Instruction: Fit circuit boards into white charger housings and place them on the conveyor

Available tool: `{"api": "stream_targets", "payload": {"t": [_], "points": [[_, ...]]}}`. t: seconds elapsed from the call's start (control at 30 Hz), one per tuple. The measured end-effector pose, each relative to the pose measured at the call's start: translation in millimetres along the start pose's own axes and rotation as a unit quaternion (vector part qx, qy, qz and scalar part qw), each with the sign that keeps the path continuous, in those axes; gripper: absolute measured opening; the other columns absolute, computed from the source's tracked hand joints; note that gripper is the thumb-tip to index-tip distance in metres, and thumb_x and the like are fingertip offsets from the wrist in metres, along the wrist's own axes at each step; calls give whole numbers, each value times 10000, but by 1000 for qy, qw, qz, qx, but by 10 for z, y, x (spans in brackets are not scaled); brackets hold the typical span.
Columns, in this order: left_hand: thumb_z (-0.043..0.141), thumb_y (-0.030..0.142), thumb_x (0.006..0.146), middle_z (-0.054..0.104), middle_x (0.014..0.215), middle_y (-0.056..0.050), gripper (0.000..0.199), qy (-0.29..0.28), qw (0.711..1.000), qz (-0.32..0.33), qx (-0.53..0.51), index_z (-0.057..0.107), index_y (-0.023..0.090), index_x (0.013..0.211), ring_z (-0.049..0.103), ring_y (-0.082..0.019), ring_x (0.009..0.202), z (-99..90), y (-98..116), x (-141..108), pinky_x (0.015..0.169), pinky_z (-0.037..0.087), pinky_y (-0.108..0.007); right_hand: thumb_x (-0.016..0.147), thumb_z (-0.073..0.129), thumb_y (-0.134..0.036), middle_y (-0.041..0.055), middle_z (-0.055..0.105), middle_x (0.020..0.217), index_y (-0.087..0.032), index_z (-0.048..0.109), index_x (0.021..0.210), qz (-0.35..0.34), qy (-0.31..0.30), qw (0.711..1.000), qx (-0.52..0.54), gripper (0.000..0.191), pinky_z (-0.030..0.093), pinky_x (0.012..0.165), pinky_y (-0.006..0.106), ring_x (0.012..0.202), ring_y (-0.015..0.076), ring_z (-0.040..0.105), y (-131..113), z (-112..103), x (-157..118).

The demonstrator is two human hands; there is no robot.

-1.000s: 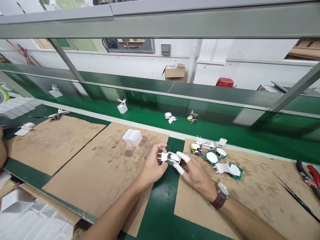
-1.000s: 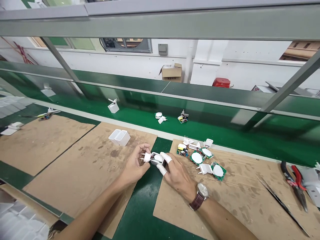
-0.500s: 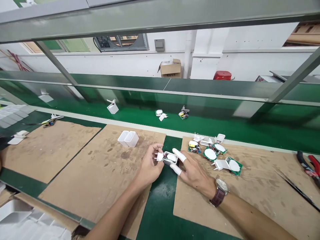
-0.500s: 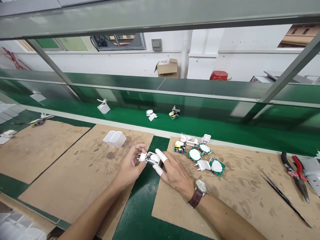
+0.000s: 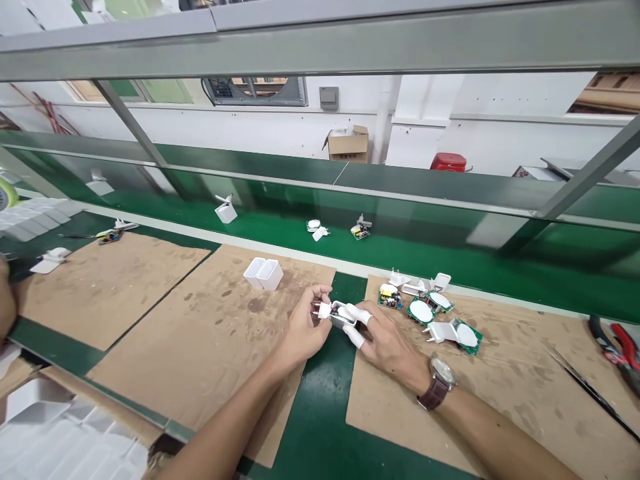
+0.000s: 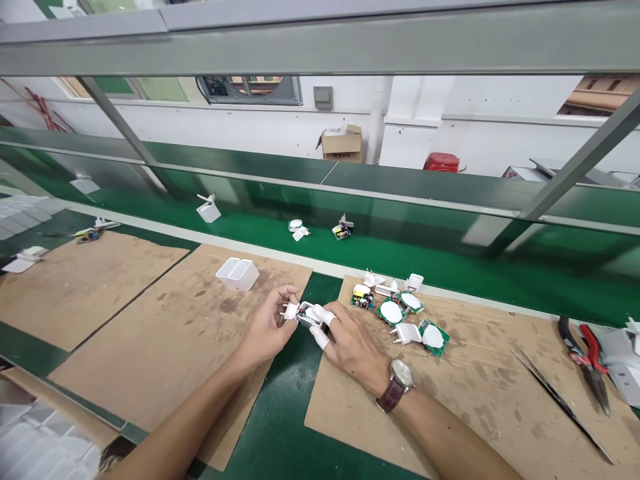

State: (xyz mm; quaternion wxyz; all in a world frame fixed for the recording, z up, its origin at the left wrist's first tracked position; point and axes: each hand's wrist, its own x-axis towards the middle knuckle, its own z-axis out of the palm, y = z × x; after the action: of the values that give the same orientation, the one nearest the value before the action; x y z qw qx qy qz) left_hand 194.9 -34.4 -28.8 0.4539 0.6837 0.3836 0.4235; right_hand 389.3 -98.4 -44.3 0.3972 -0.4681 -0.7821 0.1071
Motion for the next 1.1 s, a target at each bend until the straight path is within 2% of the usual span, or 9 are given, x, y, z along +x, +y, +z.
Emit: {"api": "stream_targets", "payload": {"t": [0.2, 0.3, 0.37, 0.47, 0.53, 0.6, 0.77, 0.9, 1.1], "points": [[631, 103, 801, 581, 983, -9, 462, -5, 1000, 3, 8, 554, 224, 1240, 604, -143, 853, -5, -24, -6, 805, 515, -276, 1052, 500, -200, 130, 659, 1243, -259, 563, 1426, 1, 0, 1000, 18, 383, 596, 905, 400, 1052, 250, 672, -19, 15, 6], [668, 176, 860, 596, 1082, -42, 476, 13, 1000, 20, -13, 507, 229, 1305, 642, -169, 944, 0, -14, -3, 875, 544, -322, 1048, 524, -277, 109, 670, 1260, -287, 618, 1382, 60, 17, 989, 132, 348, 596, 951, 412, 1085, 244, 673, 32, 51, 32], [747, 253, 860, 601, 1196, -82, 553, 26, 998, 50, -7, 476, 233, 1341, 655, -215, 1069, 5, 0, -10, 974, 545, -392, 1024, 570, -385, 99, 701, 1218, -280, 638, 1357, 146, 43, 949, 274, 356, 611, 940, 430, 1059, 249, 693, 87, 74, 65], [890, 315, 762, 590, 1309, -122, 691, -13, 987, 136, 80, 506, 243, 1331, 607, -302, 1238, 25, 19, -39, 1074, 508, -488, 941, 665, -525, 106, 740, 1138, -232, 676, 1286, 258, 41, 839, 477, 453, 637, 850, 445, 988, 270, 719, 151, 72, 113], [881, 304, 785, 598, 1321, -126, 646, -37, 974, 178, 132, 533, 252, 1326, 588, -321, 1281, 51, 29, -63, 1084, 506, -508, 888, 722, -559, 104, 755, 1083, -207, 710, 1198, 289, 17, 781, 553, 469, 633, 802, 429, 943, 269, 721, 157, 39, 128], [828, 289, 851, 612, 1316, -122, 566, -34, 969, 192, 151, 545, 261, 1340, 596, -311, 1281, 80, 40, -80, 1081, 514, -499, 847, 779, -543, 89, 762, 1055, -204, 726, 1136, 293, -3, 754, 588, 449, 617, 797, 395, 904, 244, 714, 139, -5, 130], [813, 309, 883, 630, 1301, -111, 558, -21, 962, 216, 165, 563, 269, 1379, 620, -293, 1242, 111, 63, -85, 1065, 527, -458, 755, 873, -478, 52, 767, 1007, -214, 727, 1125, 305, -27, 752, 584, 478, 574, 799, 333, 847, 199, 687, 79, -76, 131], [811, 354, 888, 634, 1284, -114, 582, -23, 957, 229, 175, 558, 268, 1405, 628, -296, 1222, 106, 54, -85, 1040, 542, -459, 730, 868, -528, 70, 772, 1026, -208, 749, 1074, 315, -25, 763, 564, 484, 585, 811, 368, 884, 232, 694, 52, -94, 154], [836, 375, 862, 626, 1283, -113, 620, -13, 955, 234, 184, 555, 274, 1405, 631, -301, 1215, 114, 32, -89, 1028, 547, -451, 766, 800, -663, 90, 776, 999, -206, 759, 1070, 303, -56, 782, 542, 550, 600, 824, 435, 909, 282, 722, 61, -85, 164]]}}
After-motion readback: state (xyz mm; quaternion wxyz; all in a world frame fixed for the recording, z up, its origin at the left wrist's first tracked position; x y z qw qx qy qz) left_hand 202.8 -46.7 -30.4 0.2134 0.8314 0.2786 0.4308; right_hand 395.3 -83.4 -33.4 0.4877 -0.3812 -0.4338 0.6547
